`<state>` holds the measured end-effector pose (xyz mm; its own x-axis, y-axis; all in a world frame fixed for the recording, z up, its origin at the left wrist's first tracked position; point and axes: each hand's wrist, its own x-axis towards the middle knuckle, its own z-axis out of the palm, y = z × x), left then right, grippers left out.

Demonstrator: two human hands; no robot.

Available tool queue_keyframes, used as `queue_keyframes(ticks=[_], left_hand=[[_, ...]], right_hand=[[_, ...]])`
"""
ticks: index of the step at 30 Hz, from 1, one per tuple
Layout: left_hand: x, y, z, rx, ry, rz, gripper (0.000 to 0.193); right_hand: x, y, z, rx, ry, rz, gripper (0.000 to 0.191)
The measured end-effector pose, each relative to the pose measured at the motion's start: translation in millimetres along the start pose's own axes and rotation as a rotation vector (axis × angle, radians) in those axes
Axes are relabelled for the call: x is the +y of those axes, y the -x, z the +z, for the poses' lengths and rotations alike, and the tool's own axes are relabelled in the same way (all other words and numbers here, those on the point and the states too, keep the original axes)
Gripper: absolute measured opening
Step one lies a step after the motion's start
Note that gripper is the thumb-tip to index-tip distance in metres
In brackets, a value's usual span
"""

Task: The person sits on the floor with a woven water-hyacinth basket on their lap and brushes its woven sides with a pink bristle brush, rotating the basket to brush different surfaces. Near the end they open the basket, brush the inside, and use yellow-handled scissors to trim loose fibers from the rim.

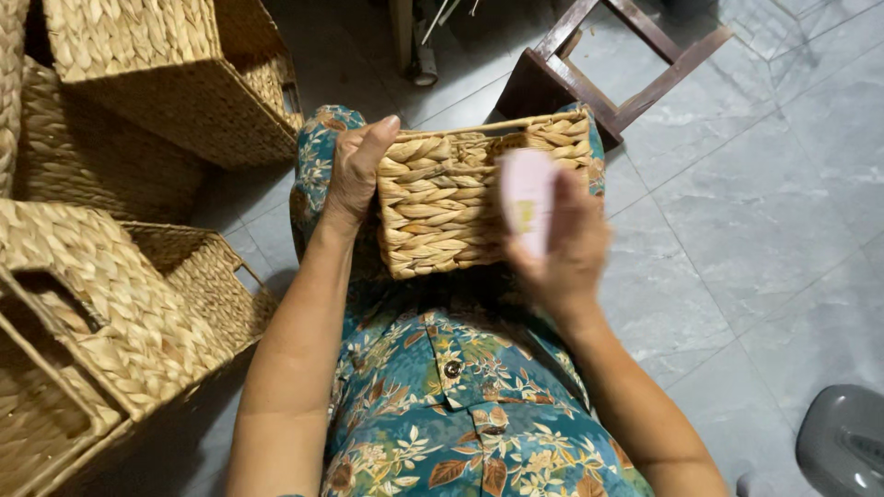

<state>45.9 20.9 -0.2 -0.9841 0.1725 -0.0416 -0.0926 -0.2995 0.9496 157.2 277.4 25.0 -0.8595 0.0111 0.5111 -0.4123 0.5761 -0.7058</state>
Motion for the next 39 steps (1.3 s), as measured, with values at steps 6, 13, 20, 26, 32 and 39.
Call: queue_keyframes(ticks=[6,13,20,26,32,39], left_hand=[[4.6,1.9,-3.4,0.012,-0.025,-0.062,0.037],[1.7,2.9,-2.6,-0.012,-0.077,0.011,0.042],[-0.8,1.8,0.2,-0.011,-0.045,0.019,0.041],[3.9,-0.1,-1.1,0.023,-0.101,0.035,0.041],[1.1,3.0,-6.6,0.027,-0.075,0.031,0.036],[-23.0,1.8,-12.1,0.031,-0.152,0.138,0.038]], right_hand=[[-57.4,6.8,43.7,-0.355,0.164,-0.243,0.095],[9.3,-5.4,-12.1,-0.128,0.163,-0.010,0.081],[27.3,4.3,-41.2,0.044,0.105,0.116,0.081],[-28.1,13.4,26.2,-0.220,0.271,-0.129,0.092],[-48.5,-0.6,35.6,-0.327,0.278,-0.220,0.102],[19.5,-6.6,-37.1,-0.054,0.451,0.018,0.093]])
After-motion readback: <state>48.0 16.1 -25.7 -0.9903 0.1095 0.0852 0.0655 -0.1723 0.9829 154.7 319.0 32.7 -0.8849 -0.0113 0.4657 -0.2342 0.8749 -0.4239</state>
